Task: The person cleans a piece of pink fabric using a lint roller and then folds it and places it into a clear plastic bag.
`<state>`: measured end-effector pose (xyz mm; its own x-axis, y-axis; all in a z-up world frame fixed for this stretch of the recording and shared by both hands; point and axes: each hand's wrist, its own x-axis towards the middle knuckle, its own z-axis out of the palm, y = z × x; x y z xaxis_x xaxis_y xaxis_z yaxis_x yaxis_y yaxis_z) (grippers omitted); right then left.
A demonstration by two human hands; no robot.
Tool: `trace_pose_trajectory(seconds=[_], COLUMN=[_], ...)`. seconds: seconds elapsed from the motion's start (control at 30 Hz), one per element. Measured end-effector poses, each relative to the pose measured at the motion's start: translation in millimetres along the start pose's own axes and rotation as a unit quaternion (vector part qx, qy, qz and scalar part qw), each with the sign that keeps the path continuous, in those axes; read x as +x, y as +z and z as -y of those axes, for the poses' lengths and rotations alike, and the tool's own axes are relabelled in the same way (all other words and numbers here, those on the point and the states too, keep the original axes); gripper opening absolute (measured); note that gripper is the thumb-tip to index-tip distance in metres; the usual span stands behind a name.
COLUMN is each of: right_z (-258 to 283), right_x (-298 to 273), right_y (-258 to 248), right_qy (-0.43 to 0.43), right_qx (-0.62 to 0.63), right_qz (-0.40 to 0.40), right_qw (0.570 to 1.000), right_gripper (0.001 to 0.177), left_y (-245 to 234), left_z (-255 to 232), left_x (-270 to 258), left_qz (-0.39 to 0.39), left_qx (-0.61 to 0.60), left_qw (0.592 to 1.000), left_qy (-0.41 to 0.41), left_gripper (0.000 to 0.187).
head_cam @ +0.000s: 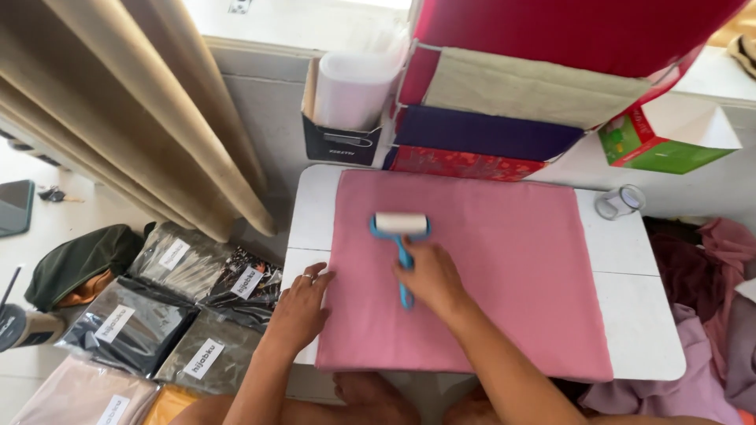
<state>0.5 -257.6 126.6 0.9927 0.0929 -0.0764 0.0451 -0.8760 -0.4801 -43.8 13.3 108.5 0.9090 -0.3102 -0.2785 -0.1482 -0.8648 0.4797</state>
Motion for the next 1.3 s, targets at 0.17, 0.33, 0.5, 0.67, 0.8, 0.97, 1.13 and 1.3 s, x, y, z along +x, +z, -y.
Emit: trace_pose_trajectory(seconds=[0.17, 0.33, 0.5, 0.67, 0.8, 0.97, 1.13, 1.3], right_z=[25, -1, 57, 80, 99, 68, 94, 106], right_x=[-141, -195, -137, -11, 73, 115, 33, -94], right_y=[-9, 19, 0, 6, -17, 20, 12, 23], right_qy=[0.106, 0.139, 0.023, 0.014, 0.033, -0.005, -0.003, 0.028], right_qx=[-0.045, -0.054, -0.049, -0.071, -0.02, -0.028, -0.031, -0.084], right_qz=[0.112, 0.11, 0.125, 0.059, 0.053, 0.009, 0.033, 0.098], right_qw=[0.987, 0.983, 0.991, 0.996, 0.998, 1.0, 0.999, 0.991], right_gripper=[0.062, 0.064, 0.058, 0.042, 0.029, 0.049, 0.031, 0.05], left_y=[-1, 11, 5, 9, 1, 3, 1, -10], left_z=[0, 9, 8, 13, 9, 13, 14, 4], left_x=[-5, -4, -4, -1, -1, 3, 3, -5], left_qz=[-0.014, -0.027, -0.032, -0.053, -0.033, -0.03, -0.048, -0.072], left_qx=[0.02, 0.038, 0.014, 0.008, -0.021, -0.005, 0.017, 0.029], left_qw=[0.999, 0.998, 0.999, 0.998, 0.998, 0.998, 0.997, 0.993], left_qy=[-0.035, -0.035, -0.036, -0.024, -0.047, -0.046, -0.05, -0.088], left_gripper=[0.062, 0.065, 0.068, 0.066, 0.066, 0.065, 0.07, 0.066])
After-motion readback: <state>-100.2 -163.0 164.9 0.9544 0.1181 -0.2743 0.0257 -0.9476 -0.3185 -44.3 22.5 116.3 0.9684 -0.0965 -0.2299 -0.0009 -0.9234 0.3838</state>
